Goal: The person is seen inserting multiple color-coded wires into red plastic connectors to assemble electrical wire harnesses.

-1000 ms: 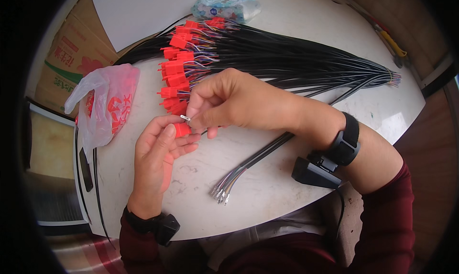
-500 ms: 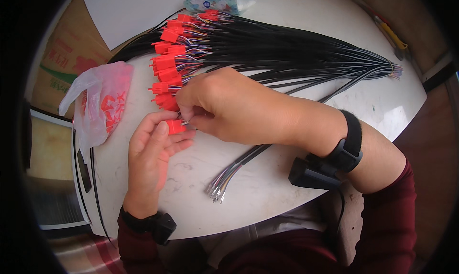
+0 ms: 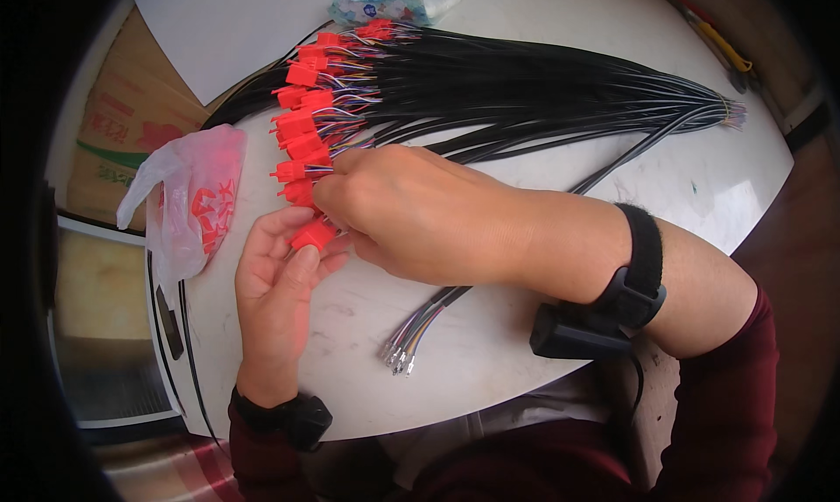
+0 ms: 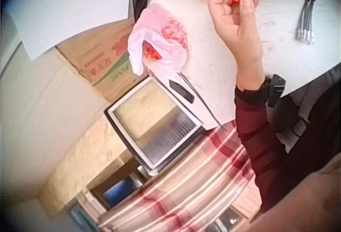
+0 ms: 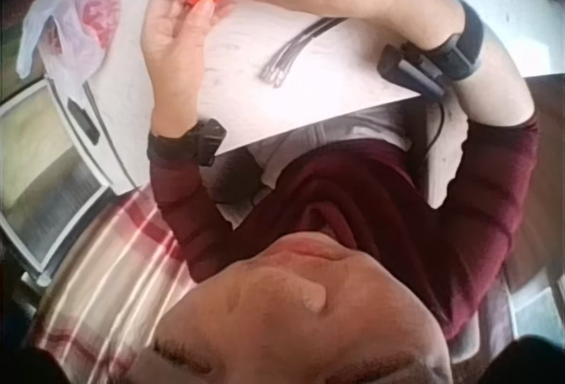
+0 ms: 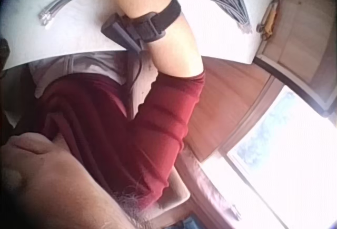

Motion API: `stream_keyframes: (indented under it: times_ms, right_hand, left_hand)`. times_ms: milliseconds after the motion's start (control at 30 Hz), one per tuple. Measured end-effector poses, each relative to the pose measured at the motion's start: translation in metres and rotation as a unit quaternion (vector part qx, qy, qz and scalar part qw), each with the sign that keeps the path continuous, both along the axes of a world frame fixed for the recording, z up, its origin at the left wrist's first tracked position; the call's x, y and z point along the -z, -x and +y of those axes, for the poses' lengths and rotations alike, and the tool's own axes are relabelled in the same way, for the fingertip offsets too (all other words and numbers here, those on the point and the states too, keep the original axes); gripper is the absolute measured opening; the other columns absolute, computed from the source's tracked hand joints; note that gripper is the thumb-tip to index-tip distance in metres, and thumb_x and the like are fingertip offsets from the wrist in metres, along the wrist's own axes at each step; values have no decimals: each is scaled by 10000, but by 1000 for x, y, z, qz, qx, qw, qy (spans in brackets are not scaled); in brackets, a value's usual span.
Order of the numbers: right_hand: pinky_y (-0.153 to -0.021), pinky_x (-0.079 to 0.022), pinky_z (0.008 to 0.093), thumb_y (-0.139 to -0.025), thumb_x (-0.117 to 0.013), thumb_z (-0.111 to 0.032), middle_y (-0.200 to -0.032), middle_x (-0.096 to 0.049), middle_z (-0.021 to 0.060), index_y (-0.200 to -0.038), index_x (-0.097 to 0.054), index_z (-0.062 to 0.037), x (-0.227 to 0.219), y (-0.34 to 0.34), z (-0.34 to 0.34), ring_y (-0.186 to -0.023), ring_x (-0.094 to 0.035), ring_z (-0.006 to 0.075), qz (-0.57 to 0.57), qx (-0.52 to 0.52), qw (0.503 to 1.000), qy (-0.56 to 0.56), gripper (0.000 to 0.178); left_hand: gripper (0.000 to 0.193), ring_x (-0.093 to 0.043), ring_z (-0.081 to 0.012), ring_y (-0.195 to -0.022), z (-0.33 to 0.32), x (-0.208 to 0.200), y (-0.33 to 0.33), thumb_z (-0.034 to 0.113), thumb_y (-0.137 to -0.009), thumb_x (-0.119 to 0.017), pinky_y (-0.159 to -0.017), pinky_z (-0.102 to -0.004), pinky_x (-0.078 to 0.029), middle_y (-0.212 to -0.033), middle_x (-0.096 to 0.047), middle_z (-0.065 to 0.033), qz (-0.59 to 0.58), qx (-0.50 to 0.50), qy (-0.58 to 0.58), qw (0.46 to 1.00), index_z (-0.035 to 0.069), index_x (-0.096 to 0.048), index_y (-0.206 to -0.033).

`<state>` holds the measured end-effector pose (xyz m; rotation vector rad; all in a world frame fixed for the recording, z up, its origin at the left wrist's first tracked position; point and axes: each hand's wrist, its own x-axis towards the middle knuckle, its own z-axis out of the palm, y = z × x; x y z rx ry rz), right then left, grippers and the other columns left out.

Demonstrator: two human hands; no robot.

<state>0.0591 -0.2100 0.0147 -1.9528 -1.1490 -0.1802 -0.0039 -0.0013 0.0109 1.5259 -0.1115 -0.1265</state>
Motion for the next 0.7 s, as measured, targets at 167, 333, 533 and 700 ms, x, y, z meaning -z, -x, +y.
stream_keyframes:
  times_ms: [167, 333, 533, 700]
  right_hand:
    - [-664, -502, 426, -792, -644, 18, -850, -563, 147, -874, -567, 3, 2, 1, 1, -756, -615, 357, -12, 6, 1000, -8, 113]
    - [-738, -528, 459, -788, -639, -7, -900, -615, 223, -943, -613, 64, -3, 2, 0, -836, -641, 410, 3, 13, 1000, 20, 172]
    - [-647, -510, 428, -803, -652, 2, -852, -551, 154, -869, -548, 12, 5, 2, 3, -743, -612, 360, -43, 37, 998, -19, 123]
    - [-642, -510, 428, -811, -651, -9, -834, -540, 153, -842, -528, 6, 6, 3, 3, -730, -608, 357, -45, 42, 998, -9, 128]
  left_hand:
    - [314, -630, -216, -1139, 1, 2, 0, 37, -973, -586, -977, -363, -523, -1275, -584, -135, -14, -13, -3, 1000, -9, -501, -1272]
    - [311, -606, -180, -1133, 3, 3, -1, 19, -966, -583, -996, -372, -512, -1300, -567, -125, 20, -17, 31, 999, 3, -511, -1267]
    - [328, -580, -183, -1172, 5, 5, -3, 21, -968, -565, -1042, -394, -466, -1307, -565, -122, 40, -6, 83, 996, 19, -494, -1288]
    - [329, -568, -196, -1199, 6, 7, -4, 33, -970, -571, -1053, -399, -449, -1322, -558, -122, 32, 2, 91, 995, 24, -484, -1288]
